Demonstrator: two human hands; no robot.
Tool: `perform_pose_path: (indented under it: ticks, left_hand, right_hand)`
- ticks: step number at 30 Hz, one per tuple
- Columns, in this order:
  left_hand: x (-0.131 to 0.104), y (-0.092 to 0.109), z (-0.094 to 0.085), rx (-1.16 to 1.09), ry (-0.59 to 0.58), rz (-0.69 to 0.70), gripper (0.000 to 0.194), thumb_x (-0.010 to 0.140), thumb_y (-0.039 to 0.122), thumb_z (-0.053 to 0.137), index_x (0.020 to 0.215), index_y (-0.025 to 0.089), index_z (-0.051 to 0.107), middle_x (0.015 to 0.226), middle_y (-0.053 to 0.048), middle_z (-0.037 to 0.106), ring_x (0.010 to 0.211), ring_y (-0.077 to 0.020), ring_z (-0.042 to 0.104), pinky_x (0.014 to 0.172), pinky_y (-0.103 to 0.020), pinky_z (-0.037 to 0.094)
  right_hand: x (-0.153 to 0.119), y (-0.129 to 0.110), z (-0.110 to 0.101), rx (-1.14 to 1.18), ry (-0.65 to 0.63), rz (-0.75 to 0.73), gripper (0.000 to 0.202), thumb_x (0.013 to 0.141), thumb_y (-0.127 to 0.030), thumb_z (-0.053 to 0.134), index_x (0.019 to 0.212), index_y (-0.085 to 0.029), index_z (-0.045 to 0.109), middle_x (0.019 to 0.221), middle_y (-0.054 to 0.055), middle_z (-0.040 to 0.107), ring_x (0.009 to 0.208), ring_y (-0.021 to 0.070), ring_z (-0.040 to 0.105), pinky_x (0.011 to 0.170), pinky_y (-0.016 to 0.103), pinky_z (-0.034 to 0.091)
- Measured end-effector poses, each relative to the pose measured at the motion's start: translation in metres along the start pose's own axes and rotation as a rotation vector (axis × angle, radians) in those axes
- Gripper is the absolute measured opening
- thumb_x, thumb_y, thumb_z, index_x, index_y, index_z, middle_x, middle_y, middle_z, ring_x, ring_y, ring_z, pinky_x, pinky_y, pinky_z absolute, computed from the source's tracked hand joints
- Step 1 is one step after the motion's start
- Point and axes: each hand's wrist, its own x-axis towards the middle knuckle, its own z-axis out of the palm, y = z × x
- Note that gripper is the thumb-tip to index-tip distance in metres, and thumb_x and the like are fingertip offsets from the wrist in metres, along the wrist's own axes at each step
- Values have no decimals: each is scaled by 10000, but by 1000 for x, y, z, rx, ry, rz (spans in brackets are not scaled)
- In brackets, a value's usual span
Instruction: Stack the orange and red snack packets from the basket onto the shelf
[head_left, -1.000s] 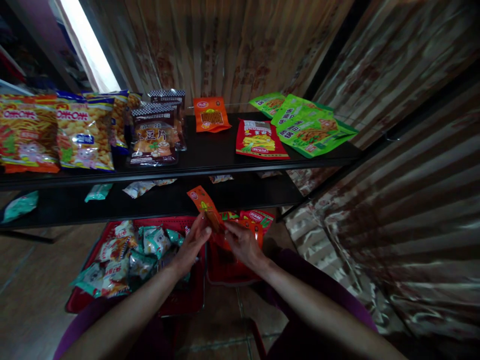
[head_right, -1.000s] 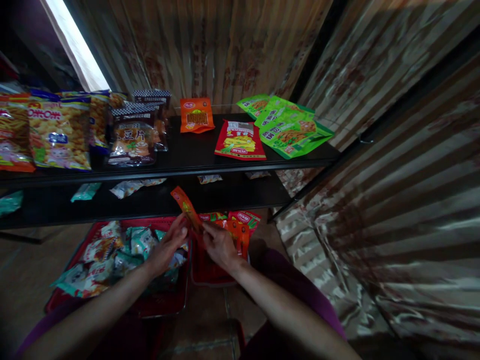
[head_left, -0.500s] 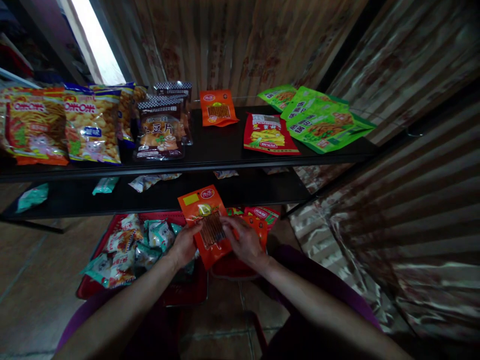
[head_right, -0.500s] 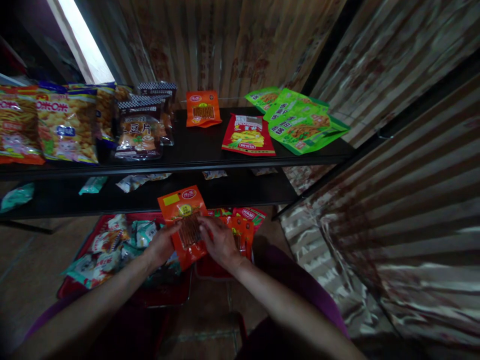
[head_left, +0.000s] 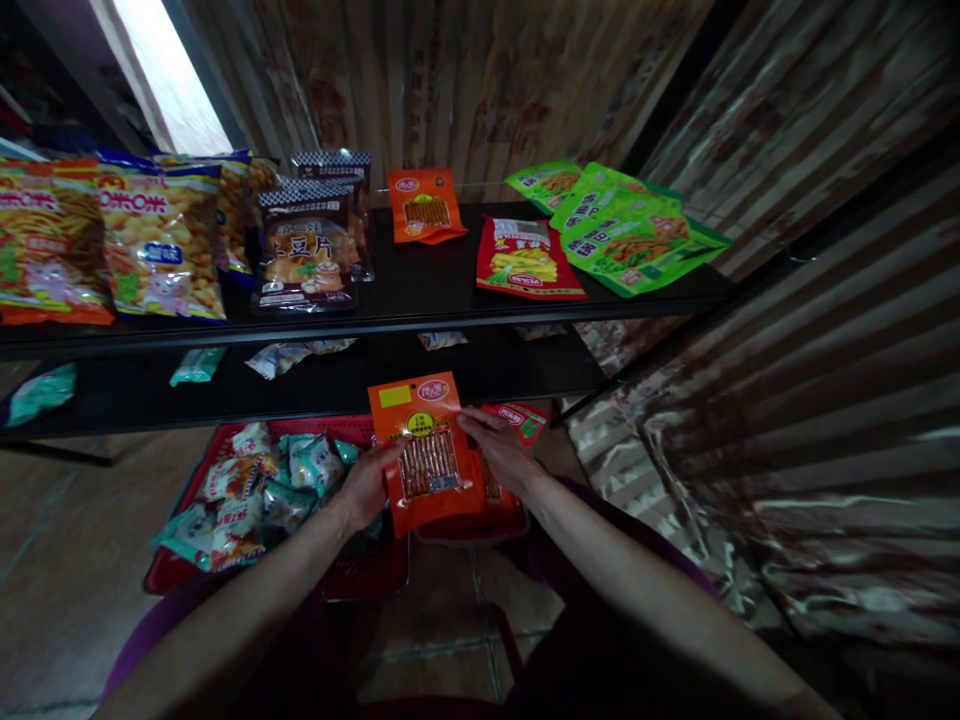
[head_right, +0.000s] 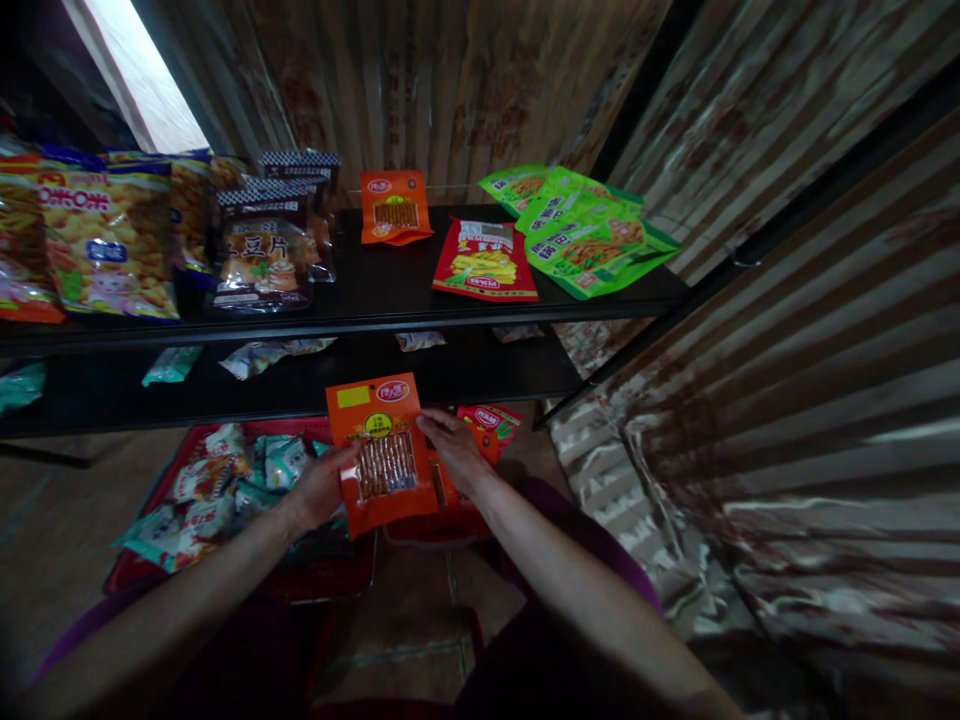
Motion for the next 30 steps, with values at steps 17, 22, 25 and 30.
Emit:
perform_pose_path:
  ticks: [17,22,25,30]
  left_hand:
    - [6,3,5,10,40,37,273,707,257,712,944,137,650,969,-84,729,948,-237,674,929,-389,480]
    - [4,5,8,-7,35,32,228,779,221,634,988,128,643,965,-91,731,943,-244,677,941,-415,482]
    - [7,7,8,-7,64,45,219,809,204,597,1009,126,637,947,-95,734,927,-243,682,935,-423,488]
    - [11,11,5,-22,75,71,261,839,228,564,1075,132,616,1009,-97,722,915,-225,683,943,-415,483]
  right_hand:
    - [3,-6,-2,187,107,23,244,516,-335,812,707,-232,700,662,-50,673,637,106,566,638,243,428]
    - [1,-8,-2,197,78,26,220,548,-321,801,720,-230,699,687,-47,683,652,105,582,672,253,451]
    - [-2,-10,-3,204,24,58,260,545,-324,808,766,-236,704,742,-38,706,695,116,610,697,266,473]
    - [-7,-9,-6,133,-132,118,308,560,-323,807,837,-228,710,814,-14,726,728,132,643,716,279,494]
